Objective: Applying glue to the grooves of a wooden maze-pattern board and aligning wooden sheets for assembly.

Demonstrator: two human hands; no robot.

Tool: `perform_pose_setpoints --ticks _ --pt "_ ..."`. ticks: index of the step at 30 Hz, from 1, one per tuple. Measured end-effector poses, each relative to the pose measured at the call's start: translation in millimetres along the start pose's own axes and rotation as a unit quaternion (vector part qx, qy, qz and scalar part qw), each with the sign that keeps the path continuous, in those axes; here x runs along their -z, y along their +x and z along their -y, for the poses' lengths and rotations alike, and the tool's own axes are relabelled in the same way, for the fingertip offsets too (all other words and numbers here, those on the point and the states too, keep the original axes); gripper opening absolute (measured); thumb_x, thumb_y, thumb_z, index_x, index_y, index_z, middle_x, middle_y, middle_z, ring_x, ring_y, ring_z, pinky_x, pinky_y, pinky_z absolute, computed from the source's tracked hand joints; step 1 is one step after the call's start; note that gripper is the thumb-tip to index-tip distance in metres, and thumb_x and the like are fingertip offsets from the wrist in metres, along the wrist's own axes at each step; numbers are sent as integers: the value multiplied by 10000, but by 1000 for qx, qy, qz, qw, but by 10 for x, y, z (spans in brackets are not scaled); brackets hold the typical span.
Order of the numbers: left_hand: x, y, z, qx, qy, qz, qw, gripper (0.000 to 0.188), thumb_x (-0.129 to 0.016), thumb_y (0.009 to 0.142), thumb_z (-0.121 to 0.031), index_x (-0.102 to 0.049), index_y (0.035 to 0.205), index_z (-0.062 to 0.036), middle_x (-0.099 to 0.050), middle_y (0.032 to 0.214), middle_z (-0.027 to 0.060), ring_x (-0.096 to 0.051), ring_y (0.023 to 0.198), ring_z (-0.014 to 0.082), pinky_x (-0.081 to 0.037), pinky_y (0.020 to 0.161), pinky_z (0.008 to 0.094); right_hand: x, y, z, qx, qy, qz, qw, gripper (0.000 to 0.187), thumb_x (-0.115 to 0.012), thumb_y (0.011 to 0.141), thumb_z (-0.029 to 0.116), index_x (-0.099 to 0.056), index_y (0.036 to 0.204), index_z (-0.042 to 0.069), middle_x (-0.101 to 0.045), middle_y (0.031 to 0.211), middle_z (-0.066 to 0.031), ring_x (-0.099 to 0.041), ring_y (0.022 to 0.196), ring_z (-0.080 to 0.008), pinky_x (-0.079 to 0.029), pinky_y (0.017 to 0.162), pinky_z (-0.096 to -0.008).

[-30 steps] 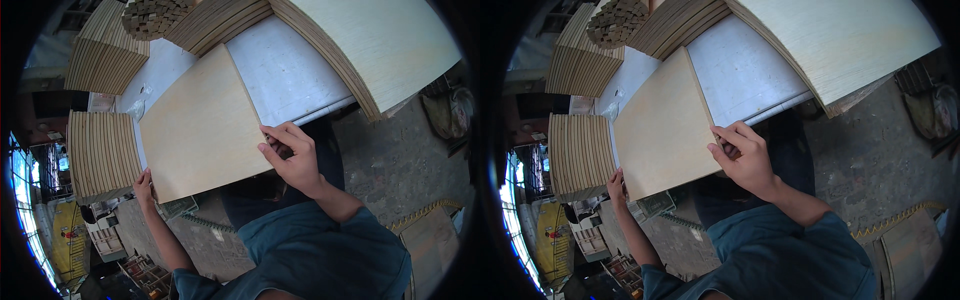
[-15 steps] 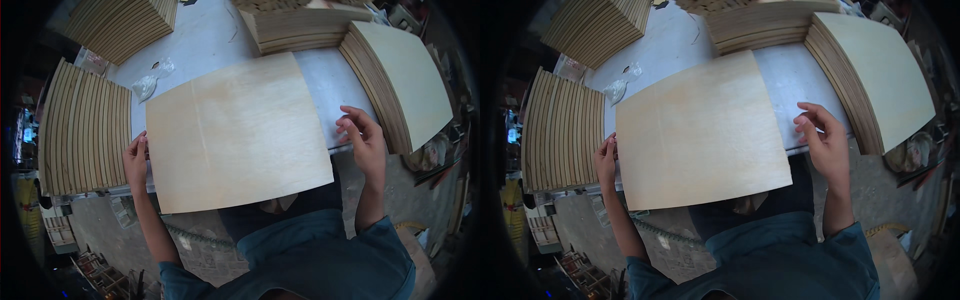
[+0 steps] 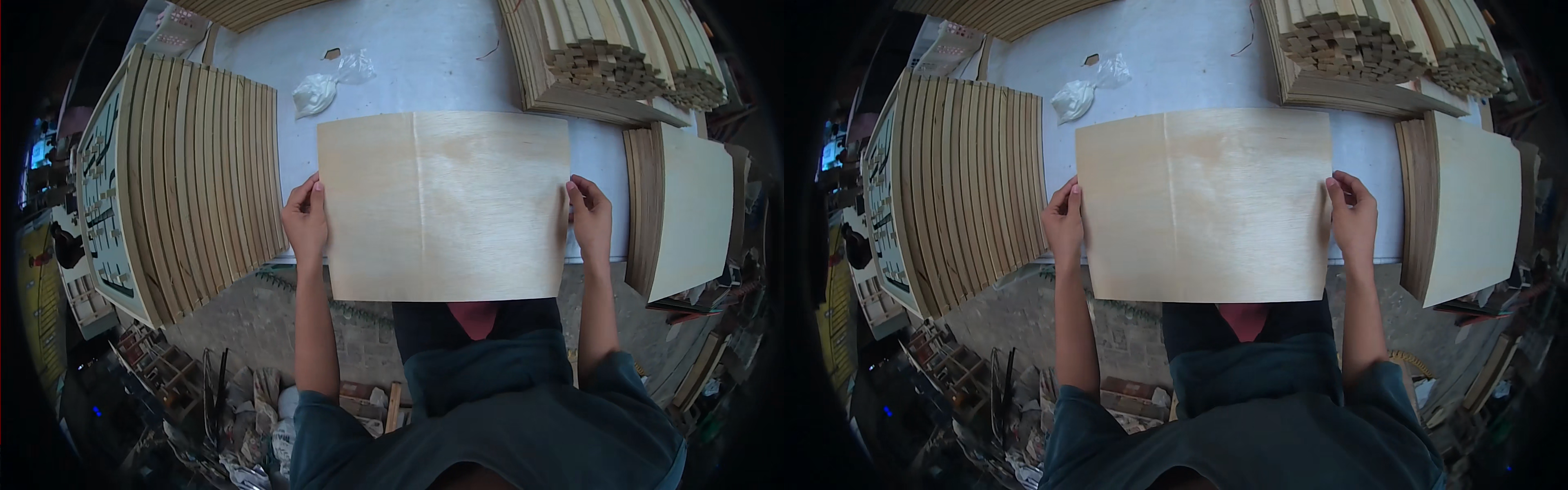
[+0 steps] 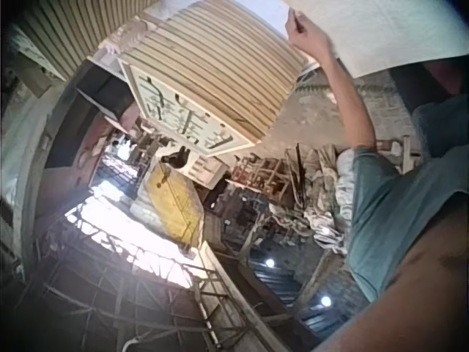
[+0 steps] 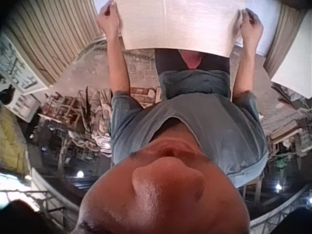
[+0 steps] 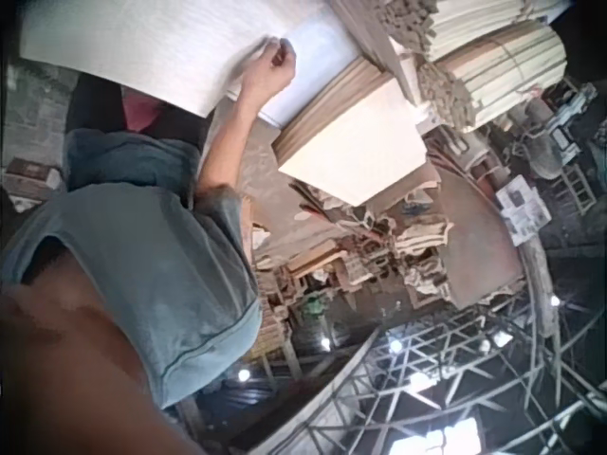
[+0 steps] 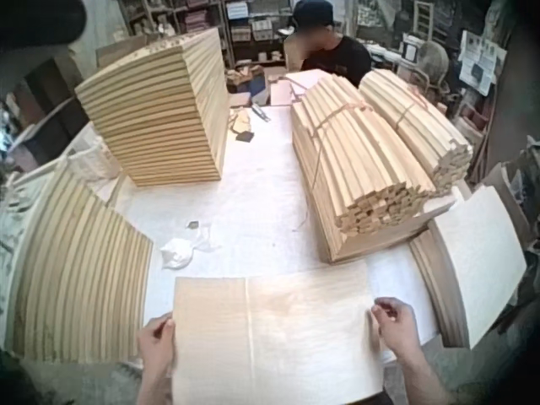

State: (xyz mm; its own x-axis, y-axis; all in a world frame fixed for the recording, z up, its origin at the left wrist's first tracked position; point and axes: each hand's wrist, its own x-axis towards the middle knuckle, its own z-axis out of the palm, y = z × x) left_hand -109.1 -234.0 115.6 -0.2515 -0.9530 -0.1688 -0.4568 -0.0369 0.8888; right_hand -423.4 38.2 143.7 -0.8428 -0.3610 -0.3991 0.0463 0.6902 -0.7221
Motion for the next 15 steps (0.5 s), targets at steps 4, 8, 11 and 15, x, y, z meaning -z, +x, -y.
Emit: perform_pose_setpoints --ticks 4,8,11,15 --pt "-79 -135 -110 17 46 -19 999 251 -603 919 -120 -647 1130 7 -616 980 71 -566 813 95 -470 742 233 -50 -38 115 -1 -48 -41 998 345 -644 882 248 -662 1076 -37 -679 886 -112 -582 771 -133 -467 680 -278" --pt "23 -327 56 1 29 -23 999 264 -605 912 -103 -634 1153 1 -587 979 58 -546 832 90 -463 744 233 -114 -79 121 -31 -101 -44 993 337 -677 865 244 -672 1052 -37 -665 802 -79 -540 714 -102 -443 682 -246" --pt "66 -353 1 1 35 -16 999 267 -609 907 -94 -629 1158 -6 -581 977 54 -547 840 92 -458 745 227 -154 -96 137 -12 -78 -63 995 333 -694 851 221 -665 1071 -28 -653 851 -84 -554 766 -113 -444 687 -254" --pt "92 -178 -74 63 73 -35 995 268 -616 884 -51 -617 1140 29 -569 1014 88 -556 883 126 -463 756 252 -213 -108 463 110 -230 -106 961 325 -710 818 153 -644 1096 -1 -594 1051 -122 -556 973 -187 -463 757 -320"
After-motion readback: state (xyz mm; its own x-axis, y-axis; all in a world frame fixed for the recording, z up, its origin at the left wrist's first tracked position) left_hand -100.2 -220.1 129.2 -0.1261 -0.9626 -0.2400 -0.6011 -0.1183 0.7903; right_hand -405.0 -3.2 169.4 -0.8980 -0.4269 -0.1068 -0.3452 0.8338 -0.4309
